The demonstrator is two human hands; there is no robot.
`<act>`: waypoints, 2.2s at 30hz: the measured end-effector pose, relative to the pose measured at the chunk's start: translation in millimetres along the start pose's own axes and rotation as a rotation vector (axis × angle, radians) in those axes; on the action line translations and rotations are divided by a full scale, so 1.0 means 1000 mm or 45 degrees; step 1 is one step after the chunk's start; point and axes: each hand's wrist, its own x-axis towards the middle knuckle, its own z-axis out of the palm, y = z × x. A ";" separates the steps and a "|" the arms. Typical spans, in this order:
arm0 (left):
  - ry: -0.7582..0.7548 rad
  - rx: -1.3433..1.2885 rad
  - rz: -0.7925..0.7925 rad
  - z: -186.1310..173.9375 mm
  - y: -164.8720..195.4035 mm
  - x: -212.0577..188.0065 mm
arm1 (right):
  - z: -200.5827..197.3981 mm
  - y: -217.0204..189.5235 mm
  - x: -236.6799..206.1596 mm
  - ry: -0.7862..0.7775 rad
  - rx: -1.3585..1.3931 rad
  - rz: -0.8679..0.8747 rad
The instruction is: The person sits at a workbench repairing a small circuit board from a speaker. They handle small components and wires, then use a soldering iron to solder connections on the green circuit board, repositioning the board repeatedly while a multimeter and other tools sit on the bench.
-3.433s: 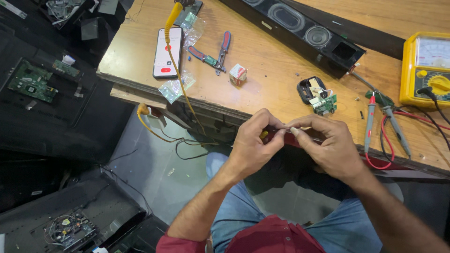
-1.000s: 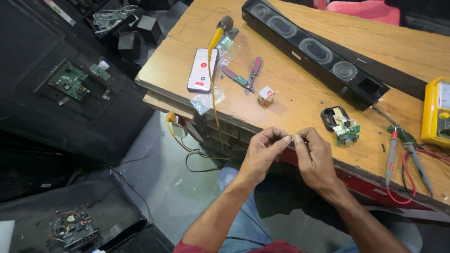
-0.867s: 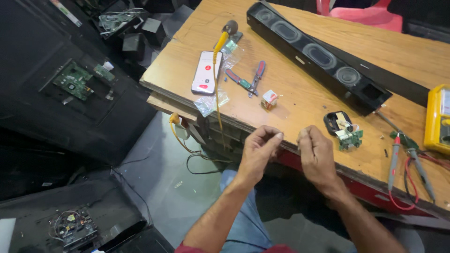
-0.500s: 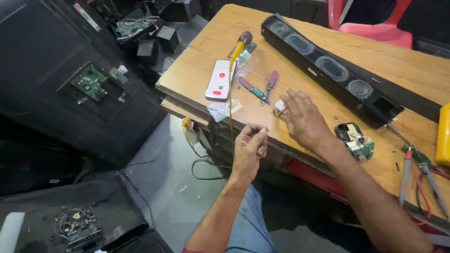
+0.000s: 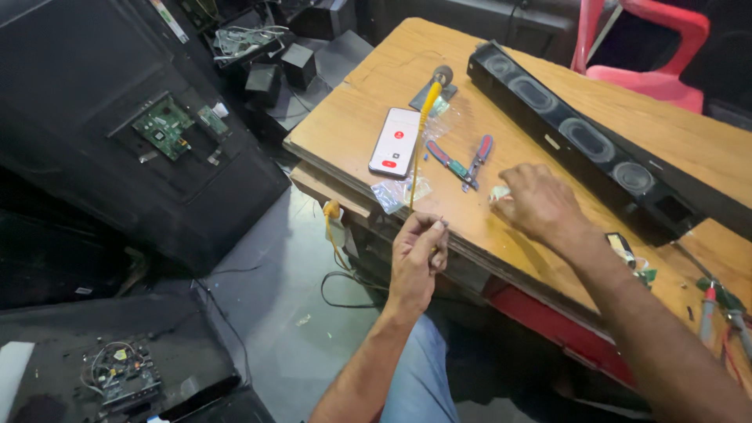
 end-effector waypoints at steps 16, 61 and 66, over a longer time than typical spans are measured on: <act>0.161 0.231 0.260 0.003 0.037 0.000 | 0.024 -0.048 0.157 0.327 0.145 -0.152; -0.032 1.029 0.441 0.070 -0.140 0.078 | 0.040 0.025 -0.210 1.080 1.040 0.696; -0.016 1.048 0.434 0.067 -0.144 0.080 | 0.038 0.027 -0.206 1.060 1.030 0.671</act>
